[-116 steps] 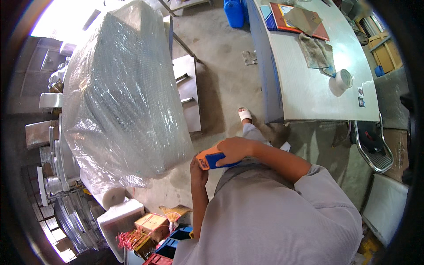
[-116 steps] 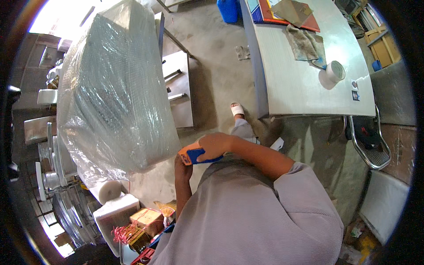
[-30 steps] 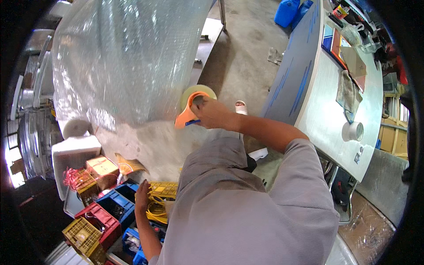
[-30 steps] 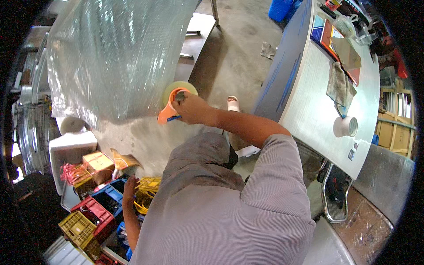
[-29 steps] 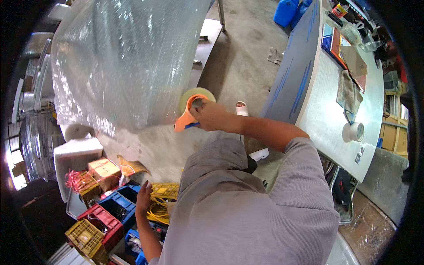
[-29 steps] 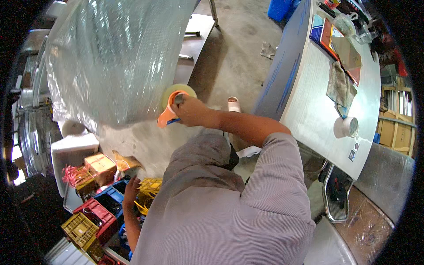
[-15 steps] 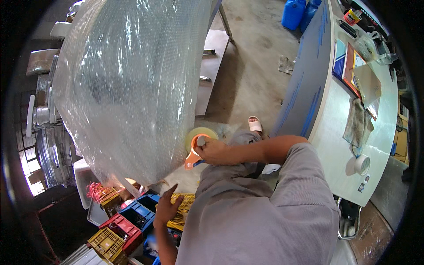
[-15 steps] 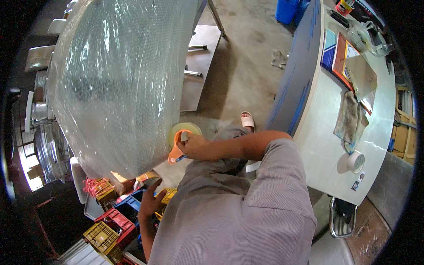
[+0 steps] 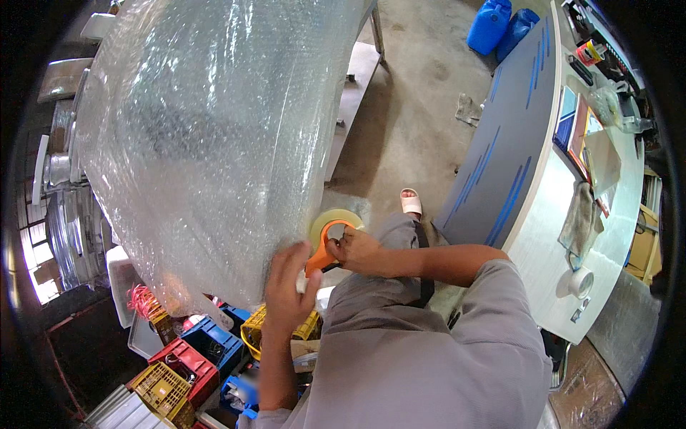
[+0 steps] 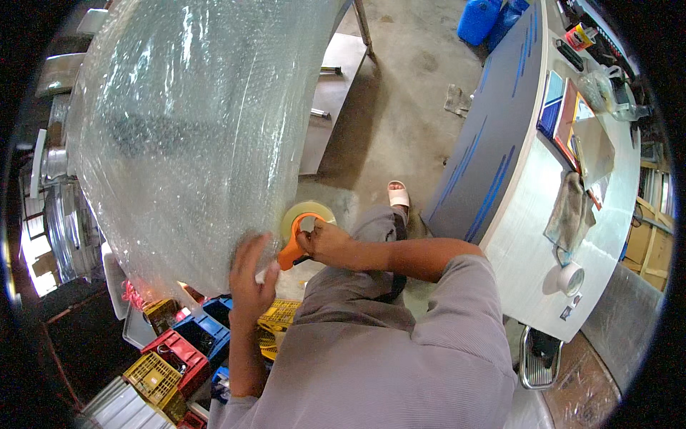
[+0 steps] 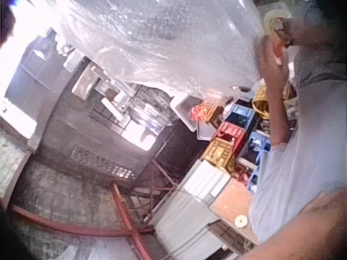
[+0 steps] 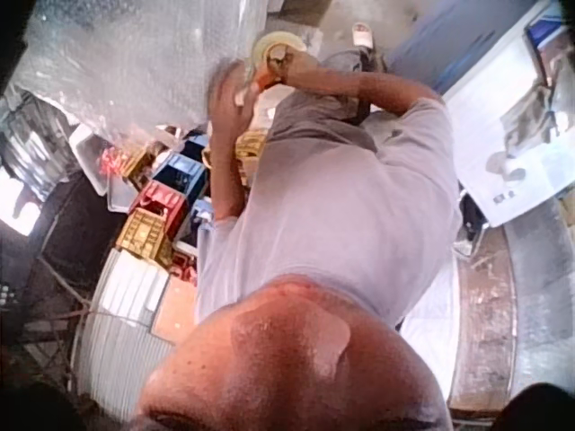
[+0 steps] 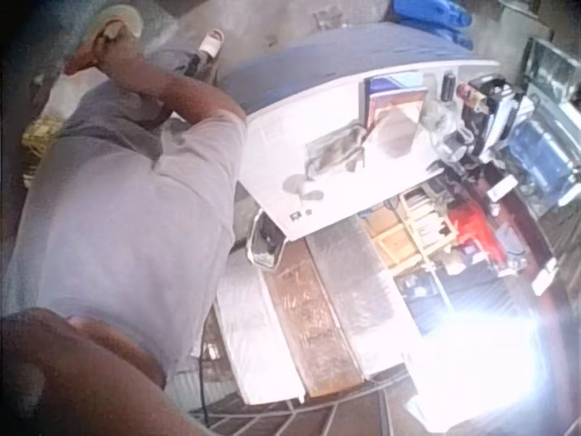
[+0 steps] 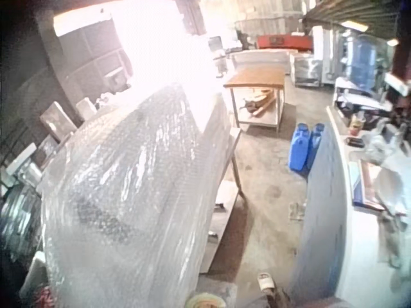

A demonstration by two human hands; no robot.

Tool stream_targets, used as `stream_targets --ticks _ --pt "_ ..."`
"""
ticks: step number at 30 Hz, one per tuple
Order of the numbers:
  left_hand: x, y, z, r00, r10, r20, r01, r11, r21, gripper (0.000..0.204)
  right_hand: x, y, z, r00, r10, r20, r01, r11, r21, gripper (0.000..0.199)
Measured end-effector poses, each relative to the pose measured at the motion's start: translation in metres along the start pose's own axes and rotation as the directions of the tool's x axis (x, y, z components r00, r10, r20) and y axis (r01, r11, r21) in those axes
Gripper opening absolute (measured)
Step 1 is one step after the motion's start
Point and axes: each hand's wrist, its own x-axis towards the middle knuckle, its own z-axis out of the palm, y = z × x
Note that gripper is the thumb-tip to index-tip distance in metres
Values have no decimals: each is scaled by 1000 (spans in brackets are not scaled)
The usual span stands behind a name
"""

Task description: The person wraps a large rectangular object with bubble wrap and secures it with packing tape. They smooth the wrap, apply tape strips, and rotate the package to cover all sides.

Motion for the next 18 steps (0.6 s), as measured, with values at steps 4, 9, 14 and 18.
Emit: stream_targets --ticks 4,9,14,18 --pt "0 -9 -1 998 18 -63 -20 999 -29 38 -3 -11 2 994 104 34 -102 994 -35 35" --pt "1 -5 -8 994 -52 -95 39 990 -135 37 -11 -26 -1 971 212 114 -218 975 41 45" --pt "-2 -25 1 980 -23 -195 -63 905 -422 38 -12 -39 4 944 303 132 -315 946 75 54" --pt "1 -25 1 983 -38 -178 -64 844 -532 42 -11 -29 -12 960 242 138 -254 964 81 61"
